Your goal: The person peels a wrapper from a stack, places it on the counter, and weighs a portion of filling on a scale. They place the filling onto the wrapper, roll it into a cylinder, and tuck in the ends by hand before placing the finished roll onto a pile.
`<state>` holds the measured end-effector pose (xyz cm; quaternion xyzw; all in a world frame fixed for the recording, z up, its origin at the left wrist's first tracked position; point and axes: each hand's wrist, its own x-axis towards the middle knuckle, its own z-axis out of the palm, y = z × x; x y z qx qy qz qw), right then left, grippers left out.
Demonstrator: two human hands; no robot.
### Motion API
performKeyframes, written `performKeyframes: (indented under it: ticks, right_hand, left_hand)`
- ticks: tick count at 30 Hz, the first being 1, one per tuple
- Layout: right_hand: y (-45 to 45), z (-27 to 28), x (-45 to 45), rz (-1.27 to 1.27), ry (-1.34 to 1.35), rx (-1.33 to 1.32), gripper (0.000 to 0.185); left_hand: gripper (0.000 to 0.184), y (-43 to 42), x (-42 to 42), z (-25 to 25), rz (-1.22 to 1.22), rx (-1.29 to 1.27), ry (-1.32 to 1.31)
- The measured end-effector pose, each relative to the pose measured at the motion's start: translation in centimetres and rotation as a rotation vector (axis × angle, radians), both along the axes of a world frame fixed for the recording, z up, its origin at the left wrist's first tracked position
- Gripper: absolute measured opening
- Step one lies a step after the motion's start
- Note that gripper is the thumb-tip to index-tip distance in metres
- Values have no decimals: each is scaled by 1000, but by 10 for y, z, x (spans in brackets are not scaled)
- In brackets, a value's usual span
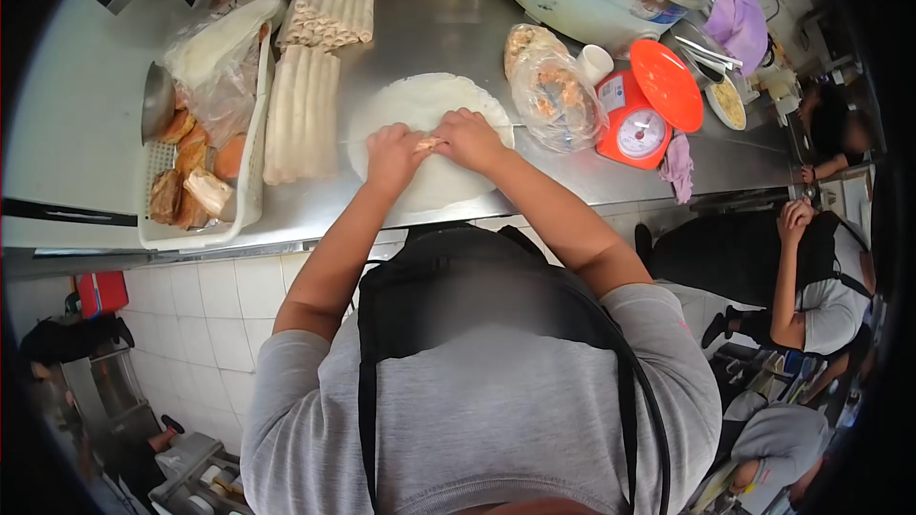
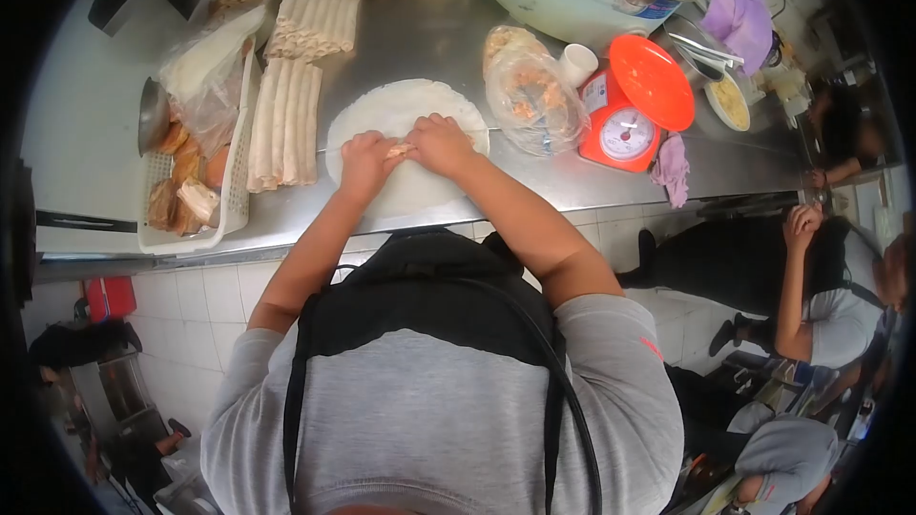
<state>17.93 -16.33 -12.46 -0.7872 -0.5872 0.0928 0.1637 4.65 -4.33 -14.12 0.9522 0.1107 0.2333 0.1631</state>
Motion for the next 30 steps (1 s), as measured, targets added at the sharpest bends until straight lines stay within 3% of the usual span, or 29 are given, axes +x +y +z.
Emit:
performKeyframes:
  ticks: [3,7,11,15,21,24,30]
  right_hand:
    - [-6,16,-4,-64,9,59,31]
    - [4,14,-5,-22,57,-96,37]
    - [1,9,-1,-33,74,-1,32]
    - [3,20,-7,-30,217,167,27]
    - [13,-1,-7,-28,186,60,26]
    - [12,2,-17,-82,66,229,16]
    - [18,0,-20,-39,46,9,29]
  left_hand:
    - [30,4,-4,7,-14,2,-19]
    - [27,0,-6,14,-32,-52,28]
    - [25,6,-7,9,-32,-77,63]
    - [23,10,-9,7,1,-21,-91]
    - [28,17,-15,3,-31,-8,-42]
    - [27,18,-16,8,-22,-40,-60]
    - [26,20,-18,7,-19,-45,26]
